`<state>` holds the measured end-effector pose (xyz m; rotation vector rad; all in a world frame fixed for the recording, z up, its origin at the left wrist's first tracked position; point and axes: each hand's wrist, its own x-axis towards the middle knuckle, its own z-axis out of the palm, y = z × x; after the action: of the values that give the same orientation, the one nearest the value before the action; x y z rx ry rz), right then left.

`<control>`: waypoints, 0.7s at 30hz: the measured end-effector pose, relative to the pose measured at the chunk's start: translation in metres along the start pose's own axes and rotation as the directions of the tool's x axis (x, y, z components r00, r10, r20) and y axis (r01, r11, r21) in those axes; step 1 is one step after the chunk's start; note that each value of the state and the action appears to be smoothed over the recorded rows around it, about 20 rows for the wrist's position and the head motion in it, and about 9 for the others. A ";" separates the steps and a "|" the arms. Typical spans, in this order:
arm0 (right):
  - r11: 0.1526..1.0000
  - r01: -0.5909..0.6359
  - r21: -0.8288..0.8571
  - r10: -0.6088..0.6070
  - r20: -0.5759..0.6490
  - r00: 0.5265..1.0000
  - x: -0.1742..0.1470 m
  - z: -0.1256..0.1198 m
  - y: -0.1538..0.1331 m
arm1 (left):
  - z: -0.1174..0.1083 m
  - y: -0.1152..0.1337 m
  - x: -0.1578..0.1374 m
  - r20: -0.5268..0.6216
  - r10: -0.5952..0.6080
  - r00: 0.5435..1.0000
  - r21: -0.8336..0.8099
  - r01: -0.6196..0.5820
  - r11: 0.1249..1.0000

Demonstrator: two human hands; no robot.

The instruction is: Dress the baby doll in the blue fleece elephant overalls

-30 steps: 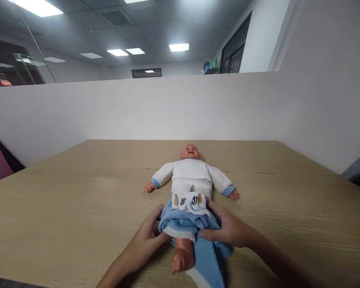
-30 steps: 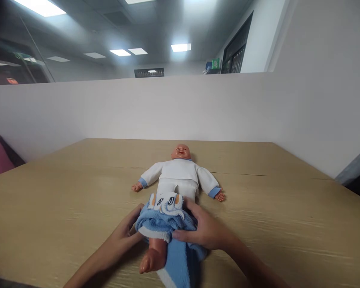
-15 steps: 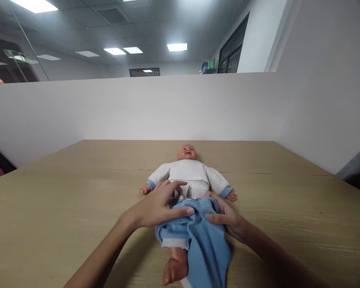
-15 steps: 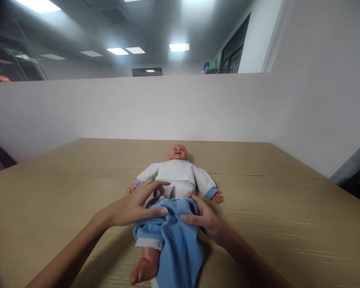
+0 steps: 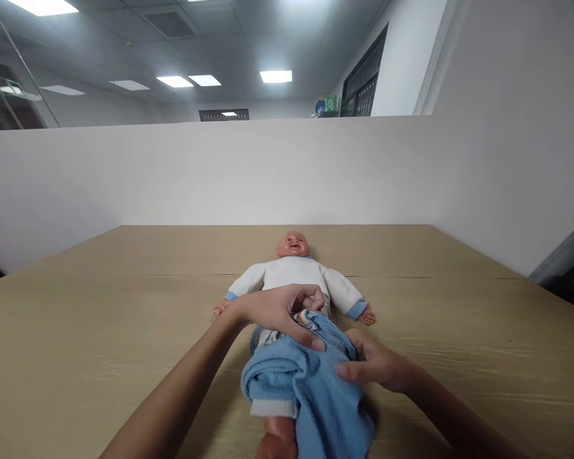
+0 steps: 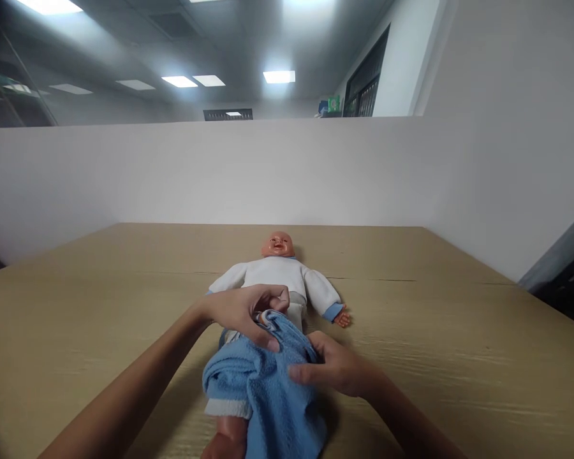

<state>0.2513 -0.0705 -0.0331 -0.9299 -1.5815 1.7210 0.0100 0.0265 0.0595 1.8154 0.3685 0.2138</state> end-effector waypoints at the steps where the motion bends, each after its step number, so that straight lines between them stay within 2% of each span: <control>1: 0.997 0.034 0.067 -0.033 -0.015 0.999 0.001 0.000 0.000 | -0.002 -0.005 0.000 0.022 -0.019 1.000 -0.054 0.020 0.998; 4: 0.947 0.148 0.287 -0.114 -0.131 0.985 0.006 0.004 -0.001 | -0.008 -0.022 -0.002 0.117 -0.096 0.989 -0.117 0.109 0.987; 7: 0.917 0.177 0.358 -0.101 -0.222 0.970 0.011 0.008 -0.002 | -0.013 -0.032 -0.003 0.222 -0.193 0.956 -0.033 0.205 0.978; 10: 0.948 0.088 0.306 -0.051 -0.125 0.991 0.009 0.008 -0.005 | -0.013 -0.033 0.000 0.263 -0.196 0.945 0.001 0.202 0.979; 13: 0.986 -0.042 0.159 0.030 0.078 0.997 -0.001 0.004 -0.011 | -0.009 -0.028 0.008 0.295 -0.058 0.954 -0.071 0.082 0.994; 16: 0.990 -0.131 0.056 0.118 0.192 0.974 -0.011 0.000 -0.017 | -0.004 -0.025 0.016 0.375 0.041 0.926 -0.123 0.005 0.992; 18: 0.988 -0.128 0.088 0.113 0.157 0.981 -0.013 -0.001 -0.017 | -0.002 -0.028 0.019 0.392 0.005 0.920 -0.096 0.036 0.995; 21: 0.970 -0.028 0.240 0.030 -0.006 1.000 -0.008 -0.001 -0.013 | -0.001 -0.034 0.019 0.430 -0.093 0.898 -0.046 0.125 0.991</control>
<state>0.2566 -0.0750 -0.0198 -0.8416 -1.3223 1.8759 0.0222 0.0426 0.0262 1.7064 0.1464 -0.2481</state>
